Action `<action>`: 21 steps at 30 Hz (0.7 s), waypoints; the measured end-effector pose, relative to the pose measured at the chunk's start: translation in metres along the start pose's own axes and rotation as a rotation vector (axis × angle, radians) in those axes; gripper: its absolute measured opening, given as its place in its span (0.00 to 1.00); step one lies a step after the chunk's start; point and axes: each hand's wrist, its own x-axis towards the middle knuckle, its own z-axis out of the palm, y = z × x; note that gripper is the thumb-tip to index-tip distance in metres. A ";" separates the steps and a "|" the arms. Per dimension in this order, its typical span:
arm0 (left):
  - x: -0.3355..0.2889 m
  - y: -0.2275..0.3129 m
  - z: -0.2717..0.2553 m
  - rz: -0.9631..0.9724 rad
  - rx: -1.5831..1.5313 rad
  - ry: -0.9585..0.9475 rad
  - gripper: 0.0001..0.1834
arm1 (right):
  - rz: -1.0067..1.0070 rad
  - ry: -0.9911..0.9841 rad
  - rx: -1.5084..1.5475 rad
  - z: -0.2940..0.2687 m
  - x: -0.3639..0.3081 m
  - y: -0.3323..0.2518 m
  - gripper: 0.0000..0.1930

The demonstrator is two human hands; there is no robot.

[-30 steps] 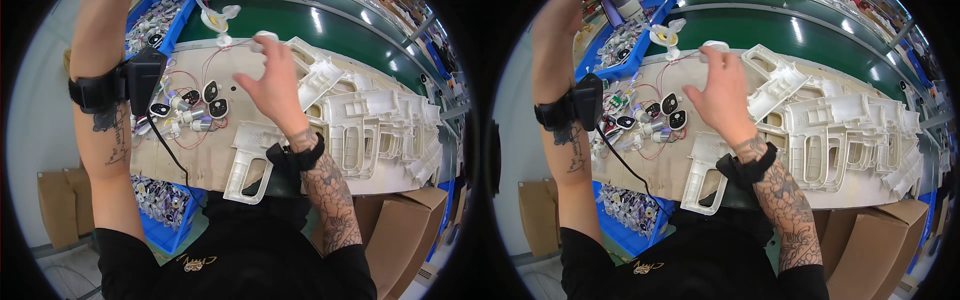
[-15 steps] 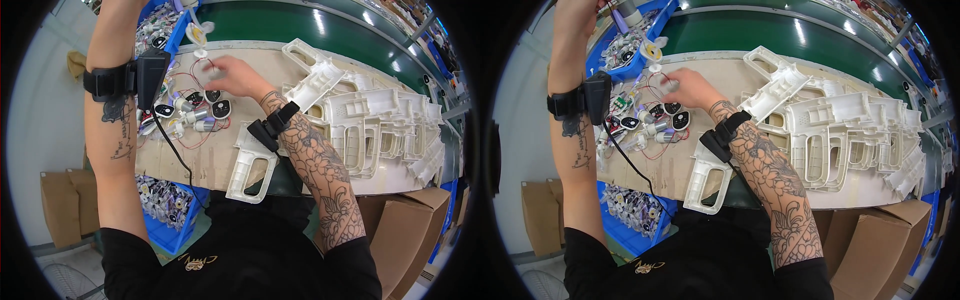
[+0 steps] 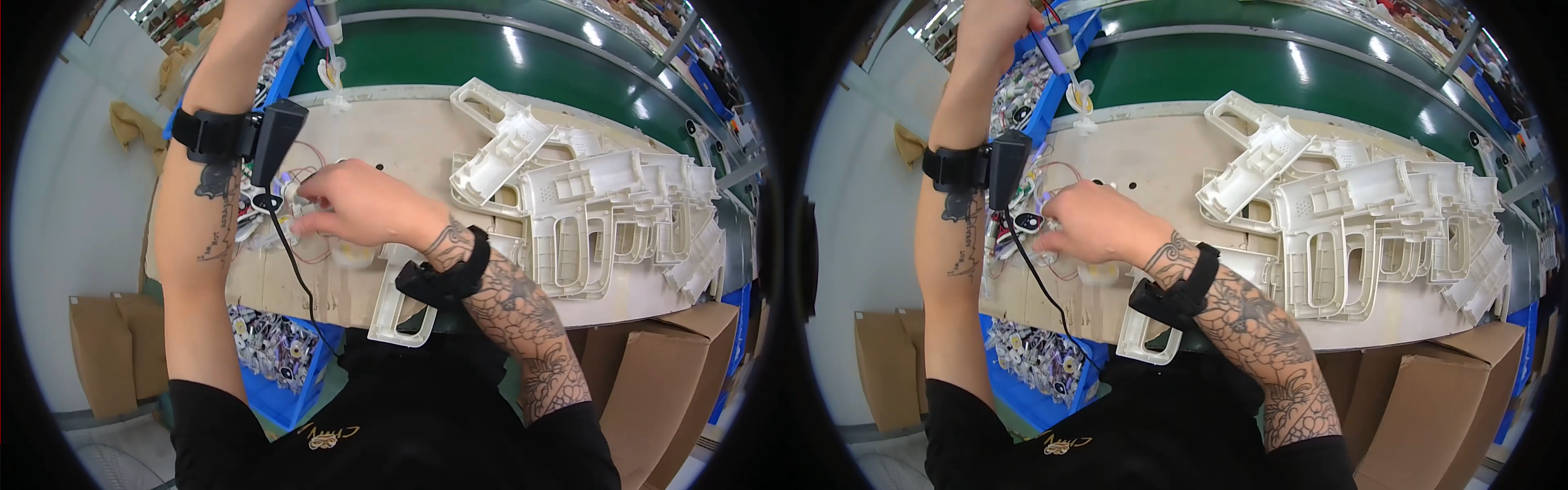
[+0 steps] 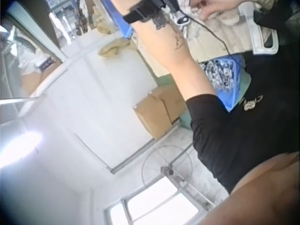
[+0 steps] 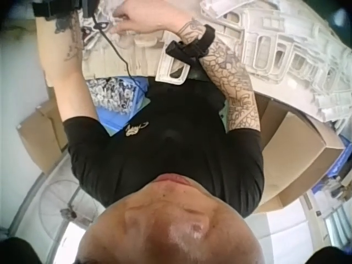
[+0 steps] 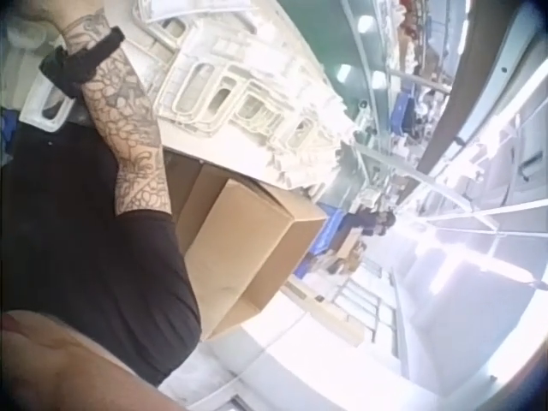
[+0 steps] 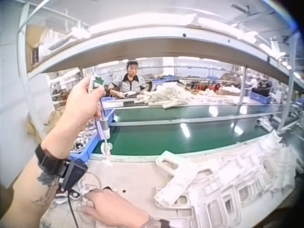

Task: Assembling internal electronic components, wires, and a battery into the plastic housing of a handheld device.

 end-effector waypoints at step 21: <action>-0.078 -0.009 0.057 -0.491 -0.691 -0.289 0.10 | 0.377 0.727 1.422 -0.113 -0.008 0.080 0.12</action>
